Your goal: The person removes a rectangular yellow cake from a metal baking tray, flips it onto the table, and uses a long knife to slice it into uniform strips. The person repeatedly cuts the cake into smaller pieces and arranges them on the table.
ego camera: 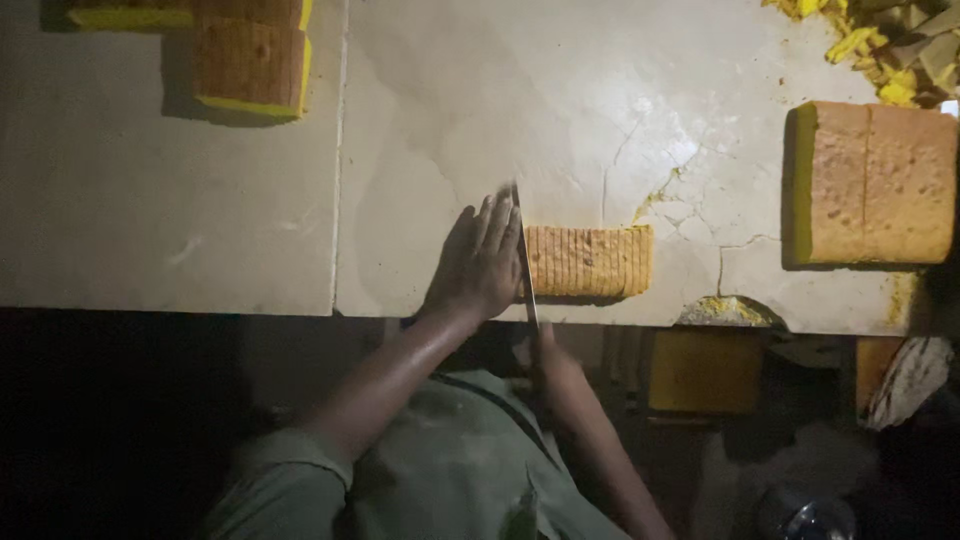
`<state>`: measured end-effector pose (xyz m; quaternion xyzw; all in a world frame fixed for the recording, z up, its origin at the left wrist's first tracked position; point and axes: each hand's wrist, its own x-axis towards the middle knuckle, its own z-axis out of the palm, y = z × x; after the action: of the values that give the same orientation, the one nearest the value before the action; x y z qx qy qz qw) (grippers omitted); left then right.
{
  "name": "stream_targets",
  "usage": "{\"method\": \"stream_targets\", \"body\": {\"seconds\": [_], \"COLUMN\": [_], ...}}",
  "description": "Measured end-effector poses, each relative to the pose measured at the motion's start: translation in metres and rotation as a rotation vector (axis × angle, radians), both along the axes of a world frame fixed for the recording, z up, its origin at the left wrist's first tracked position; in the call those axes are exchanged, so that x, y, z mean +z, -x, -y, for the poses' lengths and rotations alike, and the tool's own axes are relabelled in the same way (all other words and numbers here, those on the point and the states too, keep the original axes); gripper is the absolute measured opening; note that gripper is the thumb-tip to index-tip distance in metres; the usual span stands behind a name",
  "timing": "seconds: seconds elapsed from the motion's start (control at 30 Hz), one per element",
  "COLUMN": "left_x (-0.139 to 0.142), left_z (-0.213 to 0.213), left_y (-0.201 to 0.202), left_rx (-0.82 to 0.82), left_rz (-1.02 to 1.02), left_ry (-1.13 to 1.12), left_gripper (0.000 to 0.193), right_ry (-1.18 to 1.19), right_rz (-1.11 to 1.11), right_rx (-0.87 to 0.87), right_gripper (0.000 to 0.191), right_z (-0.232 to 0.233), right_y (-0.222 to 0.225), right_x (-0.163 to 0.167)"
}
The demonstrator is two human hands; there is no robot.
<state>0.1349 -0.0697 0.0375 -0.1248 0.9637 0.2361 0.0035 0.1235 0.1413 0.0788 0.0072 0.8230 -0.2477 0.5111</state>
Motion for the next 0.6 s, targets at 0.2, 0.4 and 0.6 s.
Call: {"method": "stream_targets", "body": {"seconds": [0.2,0.4,0.6], "left_x": [-0.015,-0.018,-0.004], "left_z": [-0.009,0.007,0.01], "left_y": [0.008,-0.001,-0.006], "left_rx": [0.101,-0.02,0.034], "left_rz": [-0.259,-0.183,-0.121], "left_ry": [-0.084,-0.035,-0.058], "left_gripper": [0.067,0.059,0.062], "right_ry": [-0.008,0.074,0.168], "right_rz": [-0.295,-0.14,-0.331], "right_rx": [0.592,0.071,0.447], "right_gripper": [0.096,0.07,0.073], "right_z": [-0.036,0.058,0.026], "right_y": [-0.029,0.044,0.001], "right_x": [-0.052,-0.05,-0.013]}}
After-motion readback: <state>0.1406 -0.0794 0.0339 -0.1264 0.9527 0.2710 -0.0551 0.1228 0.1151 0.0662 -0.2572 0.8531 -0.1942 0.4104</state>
